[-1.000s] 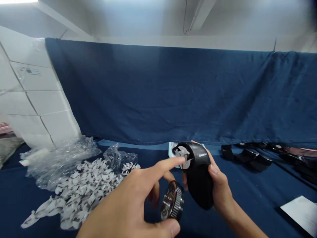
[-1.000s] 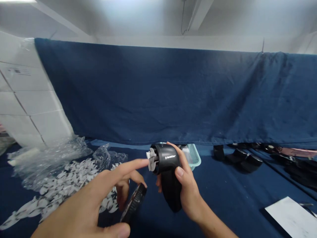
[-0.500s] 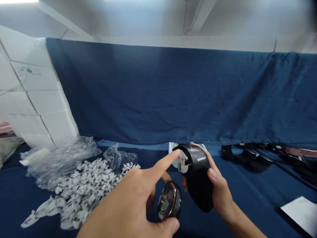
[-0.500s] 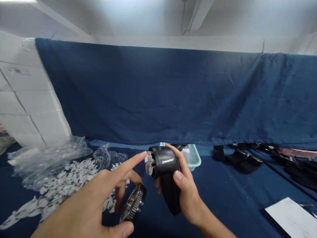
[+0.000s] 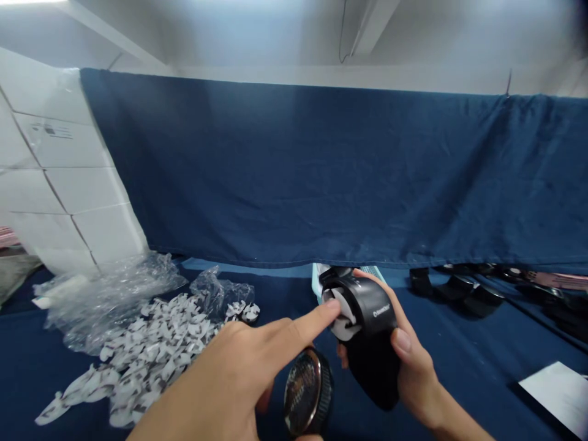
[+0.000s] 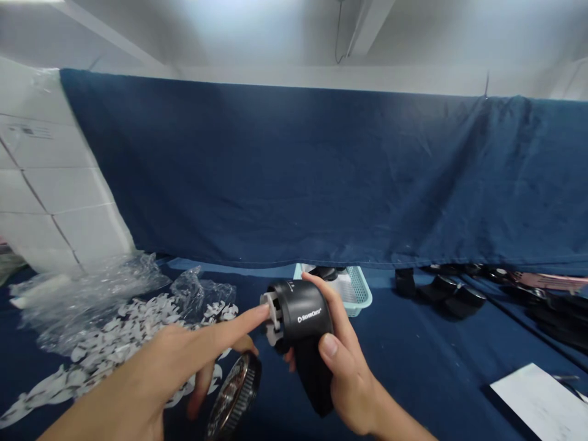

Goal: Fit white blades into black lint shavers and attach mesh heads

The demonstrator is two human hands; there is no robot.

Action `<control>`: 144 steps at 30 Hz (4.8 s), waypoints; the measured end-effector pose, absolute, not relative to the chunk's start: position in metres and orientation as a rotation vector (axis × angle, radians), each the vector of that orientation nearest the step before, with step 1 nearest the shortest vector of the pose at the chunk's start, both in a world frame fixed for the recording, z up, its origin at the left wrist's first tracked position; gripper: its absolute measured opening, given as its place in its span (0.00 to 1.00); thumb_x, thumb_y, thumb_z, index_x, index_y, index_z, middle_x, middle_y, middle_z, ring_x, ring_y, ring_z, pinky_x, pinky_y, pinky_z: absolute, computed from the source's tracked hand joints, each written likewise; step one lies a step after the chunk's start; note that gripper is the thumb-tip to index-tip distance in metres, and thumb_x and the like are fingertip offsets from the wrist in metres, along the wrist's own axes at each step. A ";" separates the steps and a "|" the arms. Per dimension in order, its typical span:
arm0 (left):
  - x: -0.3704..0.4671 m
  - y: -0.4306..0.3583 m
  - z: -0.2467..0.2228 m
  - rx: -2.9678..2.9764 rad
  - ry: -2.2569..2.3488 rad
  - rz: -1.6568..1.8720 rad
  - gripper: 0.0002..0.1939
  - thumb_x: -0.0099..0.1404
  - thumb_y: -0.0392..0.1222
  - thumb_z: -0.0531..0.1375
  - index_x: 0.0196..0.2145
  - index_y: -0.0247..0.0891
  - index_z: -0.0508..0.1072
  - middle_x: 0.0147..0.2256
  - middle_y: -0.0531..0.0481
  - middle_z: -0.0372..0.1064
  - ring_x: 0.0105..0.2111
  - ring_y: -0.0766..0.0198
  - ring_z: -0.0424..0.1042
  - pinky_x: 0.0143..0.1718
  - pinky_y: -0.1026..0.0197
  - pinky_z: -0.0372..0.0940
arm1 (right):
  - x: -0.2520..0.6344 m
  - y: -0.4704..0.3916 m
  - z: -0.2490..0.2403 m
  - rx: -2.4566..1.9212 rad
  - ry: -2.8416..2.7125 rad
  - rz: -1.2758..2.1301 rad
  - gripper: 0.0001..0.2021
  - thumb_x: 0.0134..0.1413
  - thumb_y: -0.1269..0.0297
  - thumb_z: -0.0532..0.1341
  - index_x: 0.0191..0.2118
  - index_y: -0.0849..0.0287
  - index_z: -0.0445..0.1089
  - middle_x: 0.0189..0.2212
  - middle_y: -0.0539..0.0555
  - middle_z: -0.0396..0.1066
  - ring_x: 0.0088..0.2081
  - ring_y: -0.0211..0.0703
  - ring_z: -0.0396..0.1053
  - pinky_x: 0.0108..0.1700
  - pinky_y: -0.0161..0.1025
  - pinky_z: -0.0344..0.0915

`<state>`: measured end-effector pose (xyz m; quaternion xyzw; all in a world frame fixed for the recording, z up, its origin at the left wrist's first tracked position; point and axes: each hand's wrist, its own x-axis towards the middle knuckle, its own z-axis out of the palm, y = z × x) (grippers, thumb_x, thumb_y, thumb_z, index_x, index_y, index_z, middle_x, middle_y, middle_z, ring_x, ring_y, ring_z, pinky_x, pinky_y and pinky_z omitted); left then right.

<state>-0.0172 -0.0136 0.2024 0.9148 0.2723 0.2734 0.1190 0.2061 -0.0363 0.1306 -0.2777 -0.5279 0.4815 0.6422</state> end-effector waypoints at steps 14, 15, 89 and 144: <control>-0.021 -0.016 0.201 2.629 0.776 0.813 0.44 0.52 0.50 0.68 0.63 0.64 0.53 0.32 0.60 0.73 0.21 0.68 0.68 0.28 0.66 0.68 | 0.206 -0.042 0.140 -0.698 -1.239 1.122 0.36 0.56 0.44 0.57 0.65 0.49 0.45 0.36 0.54 0.72 0.31 0.47 0.70 0.34 0.45 0.67; -0.024 -0.016 0.202 2.600 0.805 0.819 0.44 0.51 0.49 0.68 0.63 0.64 0.54 0.34 0.59 0.74 0.23 0.67 0.70 0.30 0.66 0.69 | 0.206 -0.042 0.139 -0.701 -1.234 1.125 0.37 0.56 0.43 0.57 0.66 0.49 0.45 0.36 0.54 0.72 0.31 0.47 0.70 0.34 0.44 0.66; 0.030 0.042 0.178 1.602 0.570 0.620 0.24 0.63 0.53 0.61 0.49 0.32 0.69 0.30 0.47 0.72 0.26 0.63 0.75 0.29 0.61 0.71 | 0.256 -0.023 0.141 -0.965 -2.095 -0.005 0.30 0.56 0.73 0.62 0.61 0.46 0.53 0.61 0.56 0.57 0.62 0.53 0.56 0.62 0.56 0.56; 0.025 0.037 0.177 1.882 0.736 0.983 0.23 0.68 0.57 0.52 0.56 0.45 0.64 0.46 0.46 0.70 0.38 0.60 0.72 0.35 0.61 0.67 | 0.221 -0.027 0.136 -1.046 -1.691 0.555 0.32 0.56 0.60 0.65 0.63 0.42 0.52 0.61 0.53 0.59 0.61 0.52 0.59 0.61 0.52 0.59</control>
